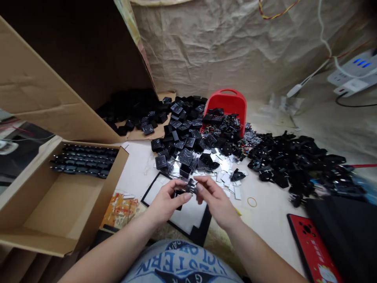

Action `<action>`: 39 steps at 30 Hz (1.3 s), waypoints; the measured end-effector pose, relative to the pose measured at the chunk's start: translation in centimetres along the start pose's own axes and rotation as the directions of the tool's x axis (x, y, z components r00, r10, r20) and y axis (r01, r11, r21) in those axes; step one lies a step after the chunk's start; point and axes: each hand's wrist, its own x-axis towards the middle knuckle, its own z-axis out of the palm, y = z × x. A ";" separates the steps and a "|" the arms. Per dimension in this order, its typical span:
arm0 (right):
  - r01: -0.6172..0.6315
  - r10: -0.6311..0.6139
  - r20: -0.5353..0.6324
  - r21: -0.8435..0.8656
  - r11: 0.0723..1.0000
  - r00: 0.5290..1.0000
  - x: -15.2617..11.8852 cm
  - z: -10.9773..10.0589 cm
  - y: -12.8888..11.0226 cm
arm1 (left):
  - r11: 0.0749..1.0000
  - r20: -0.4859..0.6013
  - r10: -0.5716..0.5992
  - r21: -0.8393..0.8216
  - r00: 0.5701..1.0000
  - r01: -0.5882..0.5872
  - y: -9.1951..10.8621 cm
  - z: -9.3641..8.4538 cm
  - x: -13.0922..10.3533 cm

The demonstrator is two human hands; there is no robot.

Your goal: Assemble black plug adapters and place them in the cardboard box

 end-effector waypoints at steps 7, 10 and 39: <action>-0.004 -0.003 -0.155 -0.042 0.999 0.988 0.1 1.3 0.3 | 0.873 0.059 0.221 0.432 0.973 -0.224 0.1 0.1 -1.3; 0.038 -0.052 -0.094 -0.153 0.987 0.994 -0.1 0.5 -1.0 | 0.839 0.112 0.204 0.492 0.973 -0.232 0.4 -0.3 -1.5; 0.552 -0.505 0.257 -0.568 0.611 0.824 -1.3 2.0 2.7 | 0.530 0.020 0.261 0.833 0.965 -0.161 0.2 1.1 -3.8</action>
